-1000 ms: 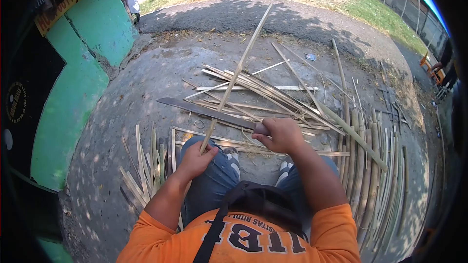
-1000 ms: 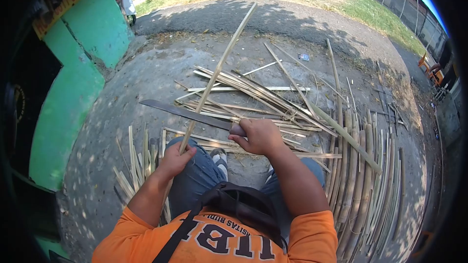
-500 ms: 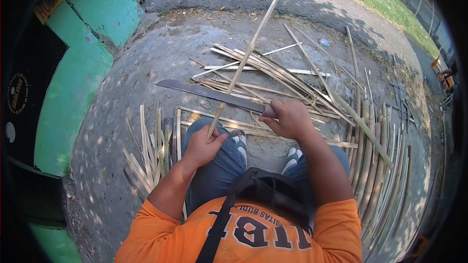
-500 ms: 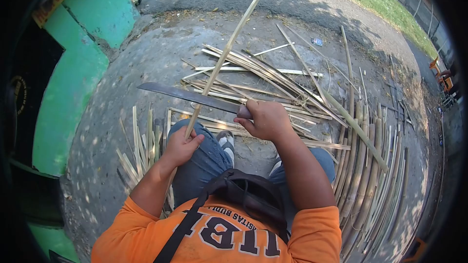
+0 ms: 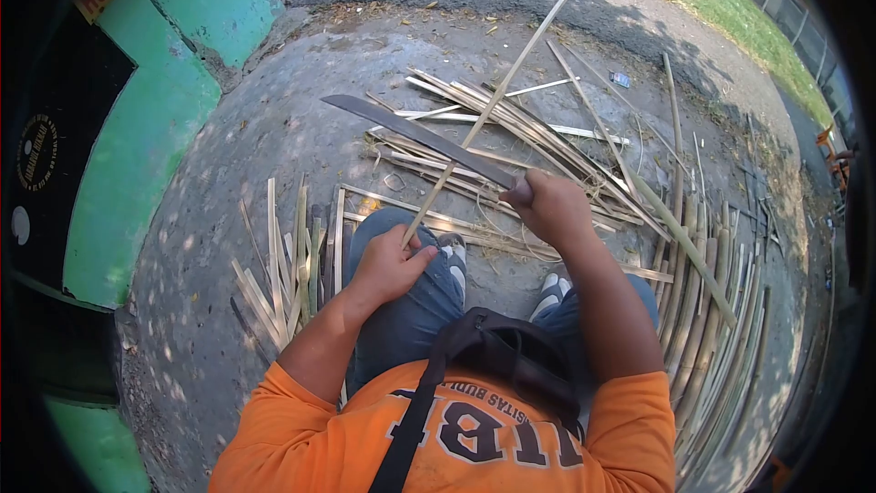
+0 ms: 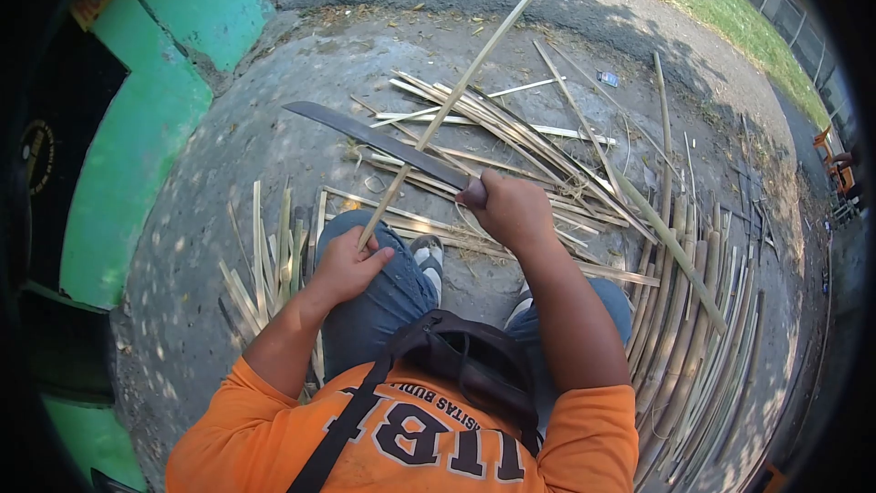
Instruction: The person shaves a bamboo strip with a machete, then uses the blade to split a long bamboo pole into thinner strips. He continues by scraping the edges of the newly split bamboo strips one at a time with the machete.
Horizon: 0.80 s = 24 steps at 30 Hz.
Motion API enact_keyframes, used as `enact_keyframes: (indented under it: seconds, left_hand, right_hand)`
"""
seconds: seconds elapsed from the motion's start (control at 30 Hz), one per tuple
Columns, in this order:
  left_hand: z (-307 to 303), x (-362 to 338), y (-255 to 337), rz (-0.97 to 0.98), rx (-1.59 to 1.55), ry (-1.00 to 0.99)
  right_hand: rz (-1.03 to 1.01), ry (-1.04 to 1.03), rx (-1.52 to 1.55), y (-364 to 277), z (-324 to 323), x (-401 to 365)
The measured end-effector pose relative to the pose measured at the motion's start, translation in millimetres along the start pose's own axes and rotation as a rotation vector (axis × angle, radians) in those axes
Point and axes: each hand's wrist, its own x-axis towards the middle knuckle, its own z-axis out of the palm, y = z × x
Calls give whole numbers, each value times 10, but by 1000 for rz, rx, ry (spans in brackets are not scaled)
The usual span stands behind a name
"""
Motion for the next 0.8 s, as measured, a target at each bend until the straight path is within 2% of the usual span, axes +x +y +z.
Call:
enact_keyframes:
  seconds: [0.1,0.2,0.33,0.67,0.8]
  left_hand:
    - [2,-3,-22,-3,29,-20]
    - [7,45,-7,-6,27,-36]
    - [6,23,19,5,35,-33]
    - [15,11,-30,54,45,10]
    - [-17,14,7,16,40,-24]
  right_hand:
    - [122,-25,-1,40,-108,39]
    - [9,-39,58,-54,-54,-82]
    - [-107,-167,-48,-228,4,-137]
    - [-110,-53,-41,-118,203,-96]
    - [-68,-16,-113,-36,175,-52]
